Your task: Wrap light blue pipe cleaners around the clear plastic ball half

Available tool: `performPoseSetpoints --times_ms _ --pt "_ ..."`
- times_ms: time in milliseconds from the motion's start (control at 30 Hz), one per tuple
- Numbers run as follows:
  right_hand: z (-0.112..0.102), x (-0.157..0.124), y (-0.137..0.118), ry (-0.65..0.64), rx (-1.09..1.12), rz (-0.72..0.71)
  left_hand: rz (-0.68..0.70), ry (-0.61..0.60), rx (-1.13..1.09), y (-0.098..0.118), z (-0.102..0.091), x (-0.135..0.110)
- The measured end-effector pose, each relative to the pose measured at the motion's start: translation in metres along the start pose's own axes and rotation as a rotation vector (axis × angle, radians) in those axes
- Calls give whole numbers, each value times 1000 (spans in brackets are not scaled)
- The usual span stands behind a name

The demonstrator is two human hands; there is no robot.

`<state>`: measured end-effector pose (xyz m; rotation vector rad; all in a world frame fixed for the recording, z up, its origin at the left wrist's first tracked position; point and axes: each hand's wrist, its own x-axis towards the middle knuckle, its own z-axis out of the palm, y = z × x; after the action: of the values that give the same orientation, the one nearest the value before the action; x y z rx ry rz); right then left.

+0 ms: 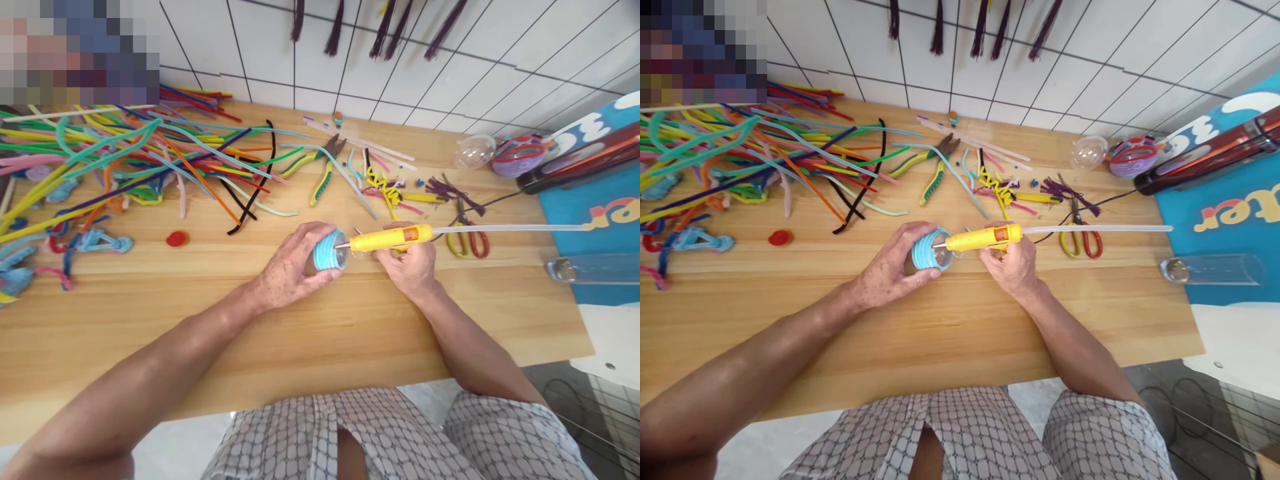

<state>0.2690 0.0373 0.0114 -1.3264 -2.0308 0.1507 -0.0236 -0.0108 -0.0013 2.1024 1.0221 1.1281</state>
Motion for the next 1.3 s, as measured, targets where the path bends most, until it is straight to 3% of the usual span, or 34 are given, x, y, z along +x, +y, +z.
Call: performPoseSetpoints --times_ms 633,1300 --pt "-1 4 -5 -7 13 -46 29 11 -6 -2 1 0" --pt "-1 4 -6 -37 0 7 19 15 -12 -1 0 0"
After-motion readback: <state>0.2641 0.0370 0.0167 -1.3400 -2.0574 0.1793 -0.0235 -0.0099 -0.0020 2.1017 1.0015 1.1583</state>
